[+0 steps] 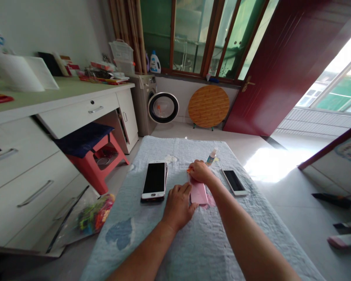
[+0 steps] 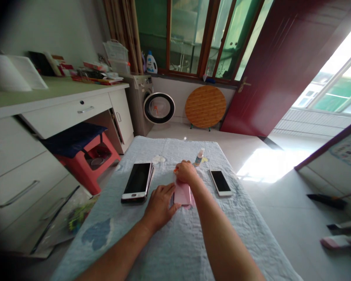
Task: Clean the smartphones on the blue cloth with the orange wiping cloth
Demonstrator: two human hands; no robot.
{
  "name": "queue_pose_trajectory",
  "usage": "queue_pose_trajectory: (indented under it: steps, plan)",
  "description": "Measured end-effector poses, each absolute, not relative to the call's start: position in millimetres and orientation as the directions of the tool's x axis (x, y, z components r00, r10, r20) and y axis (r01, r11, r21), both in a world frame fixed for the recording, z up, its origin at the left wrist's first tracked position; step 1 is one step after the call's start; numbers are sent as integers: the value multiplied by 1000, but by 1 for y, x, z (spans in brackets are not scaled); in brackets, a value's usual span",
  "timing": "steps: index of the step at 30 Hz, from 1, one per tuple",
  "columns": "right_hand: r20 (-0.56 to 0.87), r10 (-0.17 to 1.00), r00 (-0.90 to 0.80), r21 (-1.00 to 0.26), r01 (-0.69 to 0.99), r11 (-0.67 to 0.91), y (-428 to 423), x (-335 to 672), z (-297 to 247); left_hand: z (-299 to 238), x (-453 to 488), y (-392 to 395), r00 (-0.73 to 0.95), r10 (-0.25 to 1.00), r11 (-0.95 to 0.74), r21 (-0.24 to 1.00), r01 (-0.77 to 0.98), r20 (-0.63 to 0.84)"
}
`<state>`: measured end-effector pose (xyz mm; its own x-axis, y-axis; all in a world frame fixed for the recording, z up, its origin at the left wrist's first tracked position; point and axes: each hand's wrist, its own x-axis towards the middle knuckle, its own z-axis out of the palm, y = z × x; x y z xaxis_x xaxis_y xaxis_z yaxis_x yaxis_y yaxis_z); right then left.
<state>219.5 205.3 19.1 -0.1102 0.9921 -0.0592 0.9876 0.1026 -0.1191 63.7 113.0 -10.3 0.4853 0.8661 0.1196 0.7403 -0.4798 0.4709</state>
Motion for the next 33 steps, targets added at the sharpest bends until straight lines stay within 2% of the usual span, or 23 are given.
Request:
queue_pose_trajectory:
  steps: [11,19,25,33]
  plan:
    - [15,998,54,-174,983,-51,180,259,4,-4,64,112,495,863,-480,475,738,102]
    - [78,994,76,-256,965,-54,150,259,2,-10,63,115,499,858,-493,472,731,124]
    - [-46,999,4,-389,921,-21,139,265,11,-12,63,116,489,867,-473,472,744,97]
    - [-250,964,-91,-502,863,-49,129,272,25,-14,65,115,472,873,-472,470,746,126]
